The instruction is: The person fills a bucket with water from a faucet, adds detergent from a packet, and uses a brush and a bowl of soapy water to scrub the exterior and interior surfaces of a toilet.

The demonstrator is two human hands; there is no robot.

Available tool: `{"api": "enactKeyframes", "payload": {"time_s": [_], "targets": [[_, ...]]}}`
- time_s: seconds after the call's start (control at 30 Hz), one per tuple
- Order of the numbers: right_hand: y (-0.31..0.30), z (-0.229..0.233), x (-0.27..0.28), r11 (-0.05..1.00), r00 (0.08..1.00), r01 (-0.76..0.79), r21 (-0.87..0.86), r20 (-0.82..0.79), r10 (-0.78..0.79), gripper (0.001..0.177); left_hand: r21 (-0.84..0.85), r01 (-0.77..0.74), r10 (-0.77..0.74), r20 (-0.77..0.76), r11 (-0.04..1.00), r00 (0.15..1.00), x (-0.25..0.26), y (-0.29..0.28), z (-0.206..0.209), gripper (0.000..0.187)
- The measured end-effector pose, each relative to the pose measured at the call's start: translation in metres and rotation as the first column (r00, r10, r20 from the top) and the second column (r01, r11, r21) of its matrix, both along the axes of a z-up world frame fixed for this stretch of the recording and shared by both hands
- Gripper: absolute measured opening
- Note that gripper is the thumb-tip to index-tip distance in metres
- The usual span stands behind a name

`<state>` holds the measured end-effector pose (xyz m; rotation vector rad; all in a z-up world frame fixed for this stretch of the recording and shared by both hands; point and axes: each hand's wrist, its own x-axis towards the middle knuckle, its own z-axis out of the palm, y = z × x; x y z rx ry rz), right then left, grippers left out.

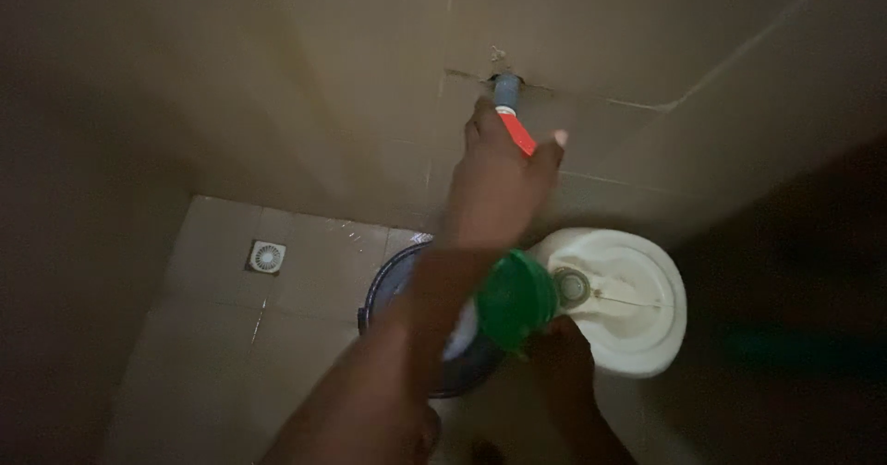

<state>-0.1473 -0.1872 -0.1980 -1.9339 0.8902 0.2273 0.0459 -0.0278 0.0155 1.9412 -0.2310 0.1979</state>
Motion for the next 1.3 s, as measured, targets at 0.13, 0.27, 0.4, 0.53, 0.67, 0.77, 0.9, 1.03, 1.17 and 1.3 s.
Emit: {"api": "enactKeyframes", "payload": {"time_s": [0.13,0.27,0.4,0.53,0.67,0.77,0.9,1.03,1.17,1.3], "targets": [[-0.018,-0.049,-0.006,0.636,0.823,-0.505,-0.583,-0.105,0.558,0.018,-0.054,0.294,-0.283,0.150,0.954,0.947,0.005,0.050,-0.003,0.071],[-0.006,-0.038,-0.009,0.874,0.928,-0.334,-0.352,0.041,0.371,0.016,-0.010,0.295,-0.296,-0.039,0.955,0.955,0.013,0.055,0.012,0.055],[0.002,0.025,0.005,1.000,0.991,0.001,0.000,0.137,-0.001,0.013,0.054,0.233,-0.235,0.041,0.971,0.971,0.007,0.055,0.018,0.055],[-0.005,0.066,0.021,0.997,0.976,0.064,0.035,0.208,-0.070,0.010,0.037,0.147,-0.151,0.120,0.988,0.981,-0.003,0.046,0.023,0.067],[-0.004,0.072,0.028,0.998,0.972,0.018,0.055,0.232,-0.030,0.008,0.270,-0.032,0.096,-0.227,0.962,0.969,-0.006,-0.002,0.030,0.077],[-0.002,0.071,0.026,0.991,0.983,0.075,0.112,0.160,-0.093,0.006,0.274,-0.096,0.153,-0.196,0.957,0.969,-0.005,-0.014,0.028,0.067],[-0.003,0.068,0.021,0.994,0.991,0.078,0.076,0.102,-0.086,0.006,0.236,0.025,-0.001,-0.103,0.971,0.995,-0.005,0.011,0.022,0.069],[-0.010,0.057,0.019,0.998,0.993,0.016,-0.064,0.116,-0.009,0.009,0.196,0.214,-0.194,-0.118,0.957,0.974,0.002,0.032,0.016,0.078],[-0.019,0.051,0.018,0.989,0.994,-0.055,-0.135,0.083,0.067,0.012,0.033,0.426,-0.425,-0.027,0.904,0.905,0.017,0.058,0.014,0.082],[-0.024,0.046,0.016,0.968,0.983,-0.126,-0.219,0.102,0.151,0.013,-0.170,0.468,-0.497,-0.230,0.867,0.837,0.027,0.074,0.023,0.079]]}}
